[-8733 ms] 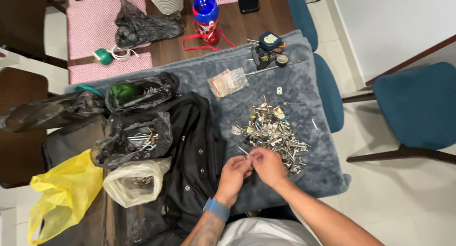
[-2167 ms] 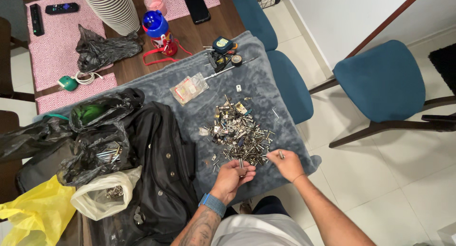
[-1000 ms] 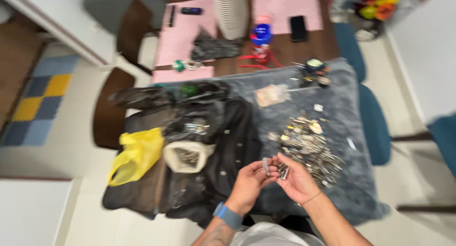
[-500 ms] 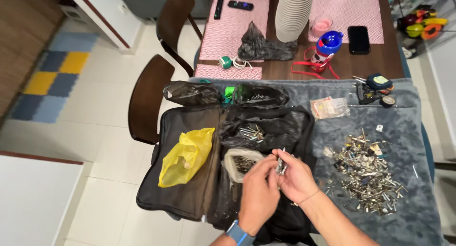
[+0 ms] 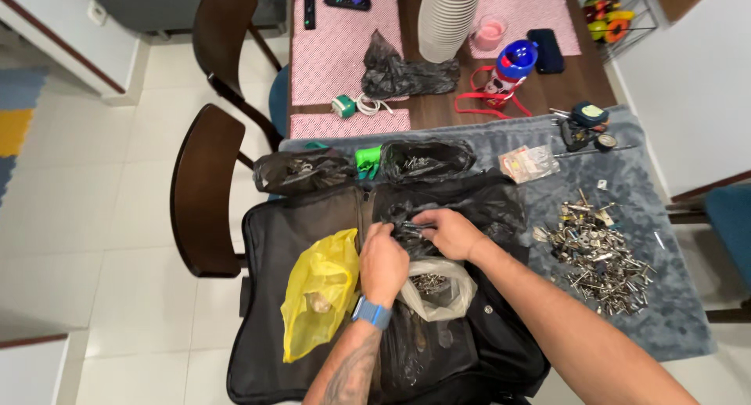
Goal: The person sorts a mixed pile of small metal hardware items on a table, picking up individual pieces and placing them into separate plastic bags. The person handles screws, bolts, and other small metal parts by hand, organizing them into different containers.
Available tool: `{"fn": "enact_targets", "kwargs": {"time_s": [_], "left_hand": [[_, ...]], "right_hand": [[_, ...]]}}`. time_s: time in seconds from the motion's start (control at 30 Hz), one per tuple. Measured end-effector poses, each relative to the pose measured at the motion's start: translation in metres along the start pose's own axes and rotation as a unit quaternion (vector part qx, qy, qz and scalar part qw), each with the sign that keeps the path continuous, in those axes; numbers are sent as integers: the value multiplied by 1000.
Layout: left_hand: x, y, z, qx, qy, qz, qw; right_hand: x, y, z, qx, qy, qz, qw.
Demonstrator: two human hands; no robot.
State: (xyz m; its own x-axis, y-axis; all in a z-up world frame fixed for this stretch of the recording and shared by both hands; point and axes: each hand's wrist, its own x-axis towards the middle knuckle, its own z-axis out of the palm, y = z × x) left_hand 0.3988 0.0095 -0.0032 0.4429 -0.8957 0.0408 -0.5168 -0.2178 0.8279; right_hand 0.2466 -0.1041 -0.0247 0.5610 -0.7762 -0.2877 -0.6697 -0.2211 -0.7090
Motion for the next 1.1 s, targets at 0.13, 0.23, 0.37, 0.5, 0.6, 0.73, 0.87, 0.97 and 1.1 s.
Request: {"fn": "enact_targets", "kwargs": {"time_s": [0.13, 0.23, 0.37, 0.5, 0.6, 0.73, 0.87, 0.97, 1.1], "left_hand": [[-1, -4, -13, -48, 21, 9, 999], [-2, 19, -31, -81, 27, 13, 996], [-16, 65, -41, -85, 37, 90, 992], [-45, 117, -6, -137, -41, 160, 977], [-74, 147, 43, -163, -170, 147, 961], [-113, 156, 115, -187, -305, 119, 926], [-133, 150, 187, -189, -356, 63, 913], [-143, 143, 239, -167, -360, 0, 918], [-153, 145, 304, -142, -352, -34, 925]], "right_hand": [[-48, -9, -22, 40, 82, -19, 996], [-98, -8, -38, 137, 108, -4, 985], [-162, 15, -42, 308, 139, 54, 940], [-212, 50, -50, 295, 189, 130, 928], [-242, 78, -63, 238, 210, 178, 931], [-284, 124, -75, 229, 217, 217, 924], [-311, 195, -93, 227, 221, 234, 919], [-327, 264, -110, 215, 215, 251, 919], [-343, 346, -124, 192, 274, 252, 908]]}}
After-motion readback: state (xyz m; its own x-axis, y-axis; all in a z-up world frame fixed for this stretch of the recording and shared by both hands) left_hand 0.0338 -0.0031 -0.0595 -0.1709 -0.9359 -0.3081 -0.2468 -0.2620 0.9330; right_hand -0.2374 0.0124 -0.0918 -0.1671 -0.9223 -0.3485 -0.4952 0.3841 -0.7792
